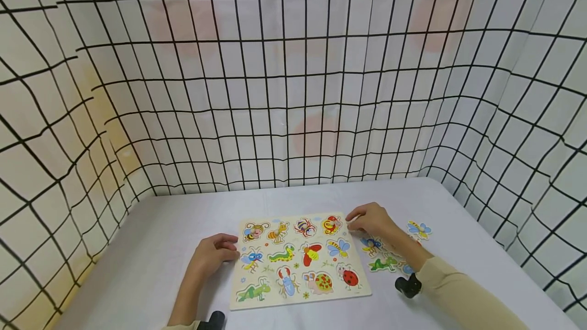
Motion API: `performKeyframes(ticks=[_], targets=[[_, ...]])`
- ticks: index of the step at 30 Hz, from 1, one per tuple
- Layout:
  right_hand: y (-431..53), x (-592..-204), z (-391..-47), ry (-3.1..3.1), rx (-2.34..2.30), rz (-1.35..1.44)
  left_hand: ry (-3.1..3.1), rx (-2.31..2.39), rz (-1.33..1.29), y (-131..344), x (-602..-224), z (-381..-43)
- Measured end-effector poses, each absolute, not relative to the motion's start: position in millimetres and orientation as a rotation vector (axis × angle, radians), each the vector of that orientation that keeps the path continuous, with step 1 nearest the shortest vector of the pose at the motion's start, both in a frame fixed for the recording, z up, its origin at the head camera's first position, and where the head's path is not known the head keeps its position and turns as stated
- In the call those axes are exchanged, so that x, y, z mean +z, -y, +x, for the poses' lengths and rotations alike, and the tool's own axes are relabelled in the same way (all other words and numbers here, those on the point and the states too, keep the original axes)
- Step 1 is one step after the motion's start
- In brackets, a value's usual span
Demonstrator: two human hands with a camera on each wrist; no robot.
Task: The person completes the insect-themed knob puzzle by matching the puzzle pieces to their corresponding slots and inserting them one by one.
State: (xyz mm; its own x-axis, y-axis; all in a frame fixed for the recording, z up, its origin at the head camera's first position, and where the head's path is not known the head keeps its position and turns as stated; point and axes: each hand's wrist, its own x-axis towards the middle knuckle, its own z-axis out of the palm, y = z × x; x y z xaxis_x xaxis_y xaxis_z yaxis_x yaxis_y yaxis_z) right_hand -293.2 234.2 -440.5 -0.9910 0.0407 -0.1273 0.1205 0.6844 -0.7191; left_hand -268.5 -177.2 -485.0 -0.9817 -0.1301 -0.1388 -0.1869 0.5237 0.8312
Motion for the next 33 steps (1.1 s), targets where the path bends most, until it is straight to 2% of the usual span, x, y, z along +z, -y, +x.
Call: performKeyframes(ticks=[21, 33], targets=[[-271.8, -442.2, -273.6, -2.742, -1.183, 0.021, -2.677, 1.47, -0.226, 179.7, -481.1, -266.7], [-282.7, -442.3, -265.8, -2.735, -1.05, -0.007, -2.674, 1.445, -0.278, 179.4, -485.5, -270.3]])
